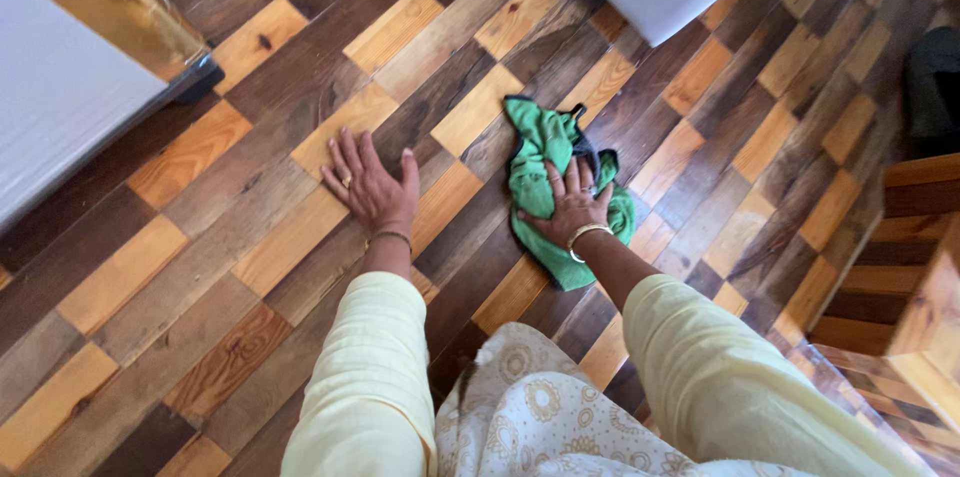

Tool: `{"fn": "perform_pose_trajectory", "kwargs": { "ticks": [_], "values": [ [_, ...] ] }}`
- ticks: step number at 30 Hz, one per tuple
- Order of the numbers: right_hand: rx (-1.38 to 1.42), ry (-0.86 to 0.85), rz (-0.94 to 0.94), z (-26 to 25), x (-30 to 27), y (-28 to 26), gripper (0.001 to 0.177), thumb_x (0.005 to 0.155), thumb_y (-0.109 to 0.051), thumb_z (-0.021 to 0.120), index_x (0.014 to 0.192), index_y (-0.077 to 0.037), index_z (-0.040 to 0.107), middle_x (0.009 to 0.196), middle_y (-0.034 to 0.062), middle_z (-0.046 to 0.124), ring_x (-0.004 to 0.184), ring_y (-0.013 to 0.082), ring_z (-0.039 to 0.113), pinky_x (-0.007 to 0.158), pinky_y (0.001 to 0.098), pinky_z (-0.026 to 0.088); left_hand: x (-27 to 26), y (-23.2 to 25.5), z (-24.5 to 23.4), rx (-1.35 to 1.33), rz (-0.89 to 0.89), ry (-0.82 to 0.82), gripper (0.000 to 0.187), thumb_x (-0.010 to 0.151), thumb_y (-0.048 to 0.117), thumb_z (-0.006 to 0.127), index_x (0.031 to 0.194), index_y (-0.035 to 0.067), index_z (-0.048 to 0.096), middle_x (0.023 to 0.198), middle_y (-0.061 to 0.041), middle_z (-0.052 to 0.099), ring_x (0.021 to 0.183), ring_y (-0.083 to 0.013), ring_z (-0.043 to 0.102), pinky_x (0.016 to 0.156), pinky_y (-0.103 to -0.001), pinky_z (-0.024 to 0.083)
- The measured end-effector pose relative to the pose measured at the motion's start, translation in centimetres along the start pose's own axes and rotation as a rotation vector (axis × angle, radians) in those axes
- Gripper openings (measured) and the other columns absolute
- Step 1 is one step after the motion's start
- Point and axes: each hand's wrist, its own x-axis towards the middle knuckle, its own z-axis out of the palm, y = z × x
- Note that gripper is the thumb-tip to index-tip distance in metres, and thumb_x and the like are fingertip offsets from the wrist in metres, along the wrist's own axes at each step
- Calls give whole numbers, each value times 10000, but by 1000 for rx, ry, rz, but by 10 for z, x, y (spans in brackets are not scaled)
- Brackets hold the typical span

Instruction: The person wipes a carved wooden door and decorative wooden wall panels using a cloth, then folds and unfolds the cloth while wiping different sections of a wood-tiled floor.

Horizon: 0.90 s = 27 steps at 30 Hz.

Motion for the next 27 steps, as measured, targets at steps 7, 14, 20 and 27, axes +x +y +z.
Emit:
{"fn": "perform_pose_trajectory", "kwargs": {
  "ticks": [7, 14, 20, 27],
  "values": [
    [88, 63, 129, -21, 42, -1, 1003, 810, -838, 543, 1593, -270, 277, 1701, 148, 146, 1581, 326, 85, 1123, 790, 129, 2, 15, -8, 67, -47, -75, 709, 930, 534, 606, 1453, 61, 537, 1666, -185, 331, 1566, -379, 203, 1239, -604, 31],
    [117, 122, 193, -51, 143, -14, 1068, 767, -879, 531, 1605, -275, 258, 1671, 155, 178, 1551, 316, 105, 1126, 788, 95, 4, 18, -14, 78, -43, -95, 724, 913, 533, 615, 1461, 65, 539, 1661, -208, 331, 1559, -404, 201, 1235, -621, 38],
    [115, 196, 39, -76, 255, -50, 1089, 799, -886, 501, 1634, -243, 227, 1692, 166, 175, 1577, 321, 94, 1161, 762, 79, 9, 26, -18, 80, -71, -108, 736, 881, 525, 633, 1457, 77, 538, 1657, -184, 338, 1563, -393, 202, 1244, -627, 62],
    [85, 101, -50, -140, 344, -137, 1114, 782, -915, 424, 1639, -302, 62, 1727, 121, 21, 1579, 327, -1, 1112, 805, 26, 13, 30, -16, 98, -78, -101, 734, 893, 556, 613, 1428, 60, 531, 1650, -180, 319, 1566, -376, 190, 1247, -620, 67]
  ]
}}
